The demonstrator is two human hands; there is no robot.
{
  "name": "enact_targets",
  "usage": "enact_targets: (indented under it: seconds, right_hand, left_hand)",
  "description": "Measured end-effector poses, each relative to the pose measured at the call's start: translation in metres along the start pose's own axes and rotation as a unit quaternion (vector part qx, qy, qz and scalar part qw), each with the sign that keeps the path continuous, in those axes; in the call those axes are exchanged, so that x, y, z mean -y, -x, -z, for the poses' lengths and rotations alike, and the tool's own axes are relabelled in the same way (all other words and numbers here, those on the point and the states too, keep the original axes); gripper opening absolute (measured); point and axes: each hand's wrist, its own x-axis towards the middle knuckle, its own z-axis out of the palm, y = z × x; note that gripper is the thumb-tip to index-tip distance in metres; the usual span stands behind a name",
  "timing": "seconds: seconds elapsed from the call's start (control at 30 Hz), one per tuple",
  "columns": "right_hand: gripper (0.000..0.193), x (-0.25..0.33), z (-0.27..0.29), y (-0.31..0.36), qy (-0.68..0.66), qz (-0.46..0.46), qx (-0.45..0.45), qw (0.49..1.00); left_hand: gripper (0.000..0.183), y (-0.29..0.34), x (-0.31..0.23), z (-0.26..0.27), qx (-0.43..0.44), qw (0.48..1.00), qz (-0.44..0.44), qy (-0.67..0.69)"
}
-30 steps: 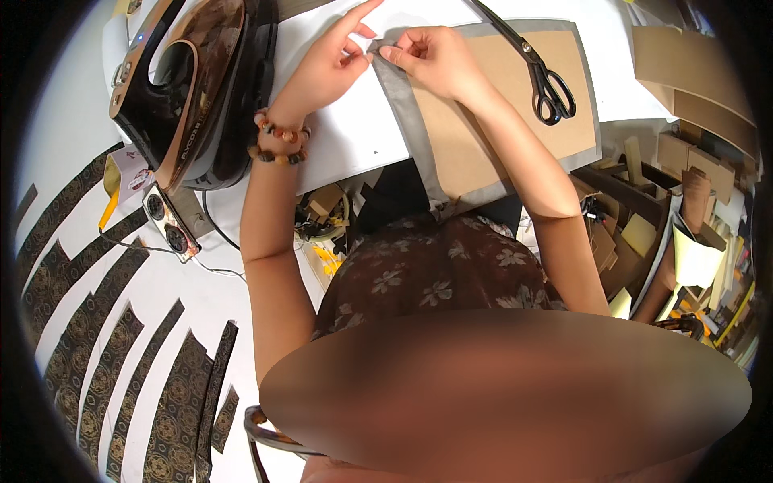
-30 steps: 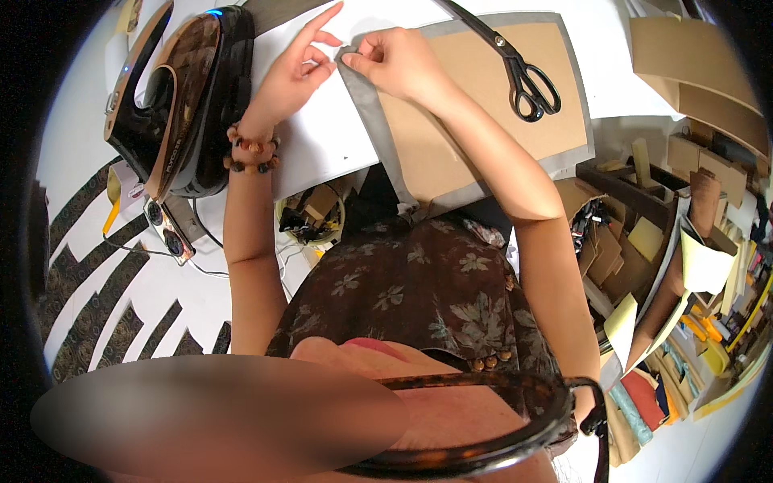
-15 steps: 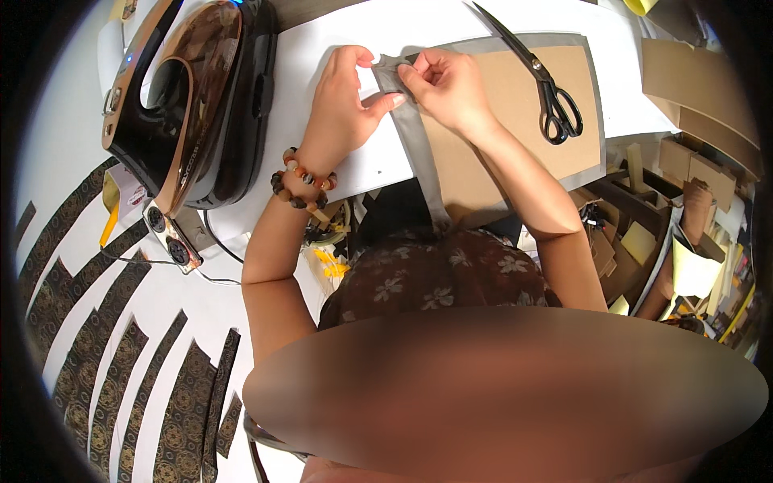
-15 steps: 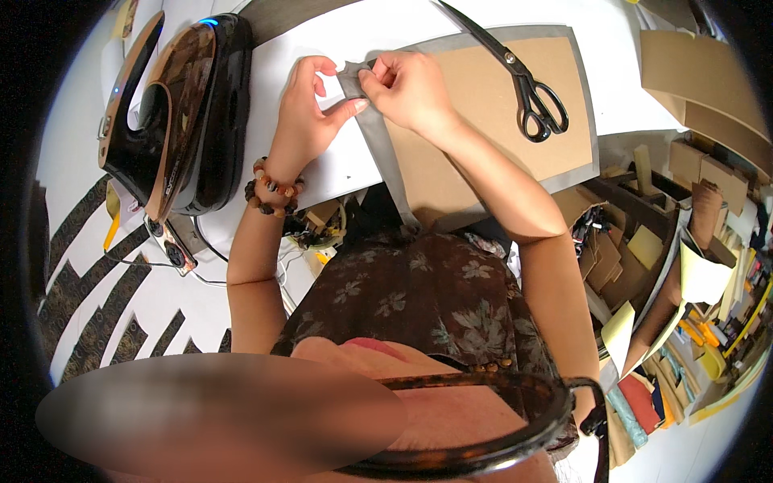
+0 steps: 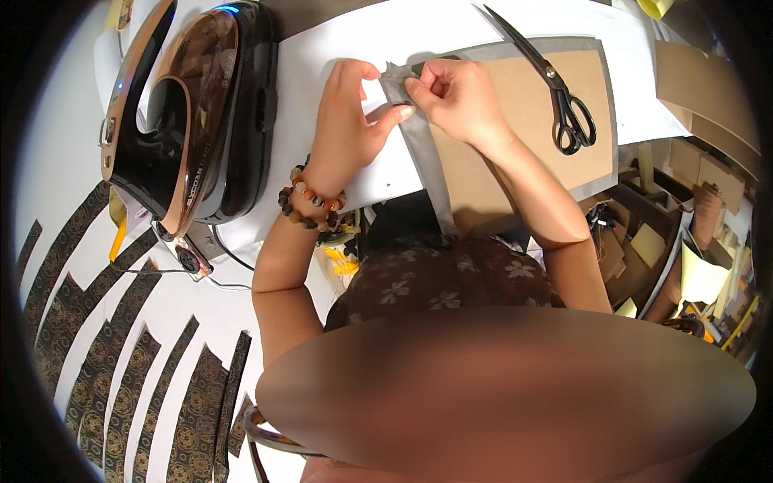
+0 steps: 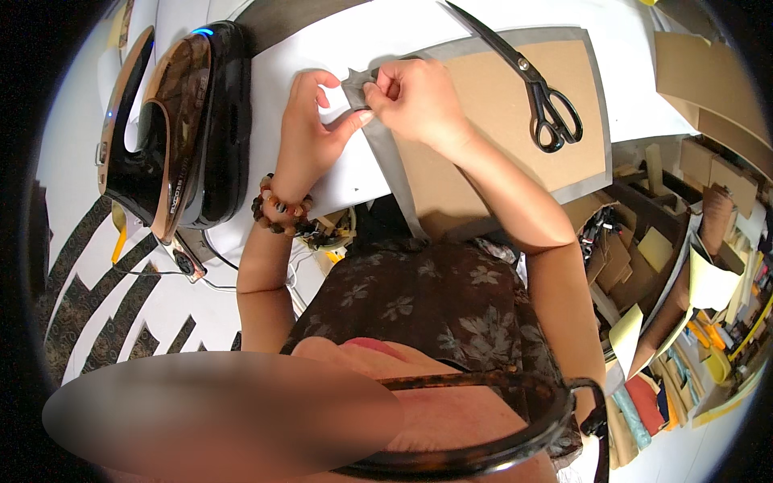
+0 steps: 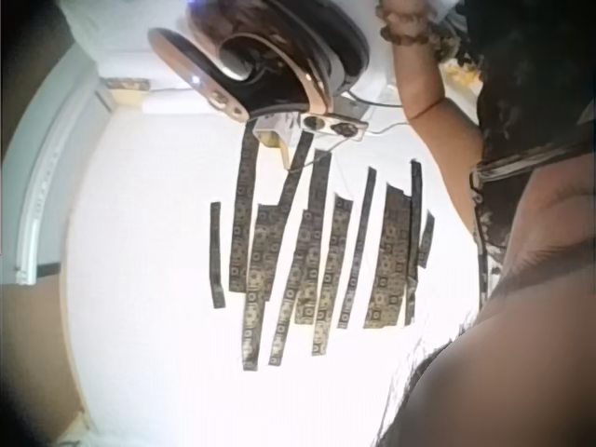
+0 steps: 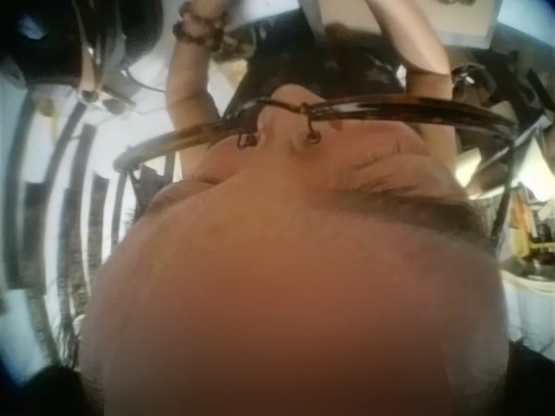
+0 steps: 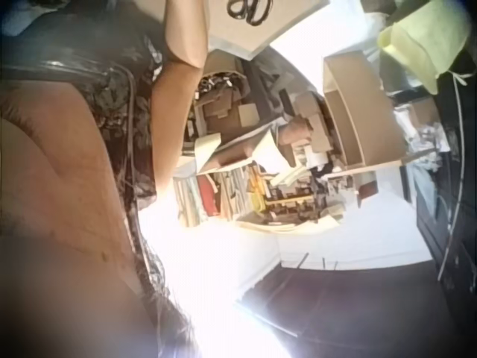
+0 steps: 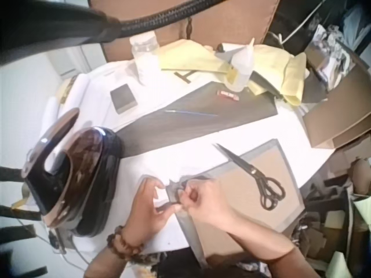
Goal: The person uses scissors to trim a strip of patterned fabric along the edge of a rectangular board. They repeatedly fold the fabric, cut small sections, and adjust the position of the board and fabric during the process.
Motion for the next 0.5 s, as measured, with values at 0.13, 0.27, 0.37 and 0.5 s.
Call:
enact_targets:
  seconds: [0.13,0.27,0.37,0.5]
  right_hand:
    - [0.029,0.002,0.0,0.001,-0.03,-0.048,0.012,0.998]
    - [0.032,-0.007,-0.001,0.003,-0.07,-0.041,0.012,0.997]
    - [0.035,-0.011,0.0,0.003,-0.121,-0.035,0.01,0.992]
    - [0.037,0.006,0.002,0.008,-0.111,-0.018,-0.051,0.992]
  left_hand:
    - [0.057,0.002,-0.001,0.001,-0.007,1.0,0.007,-0.007]
    - [0.062,0.006,-0.006,0.0,-0.024,0.997,-0.006,-0.072]
    - [0.061,0.014,-0.006,-0.006,-0.047,0.989,-0.085,-0.113]
    - [0.055,0.019,-0.008,-0.009,-0.056,0.994,-0.057,-0.068]
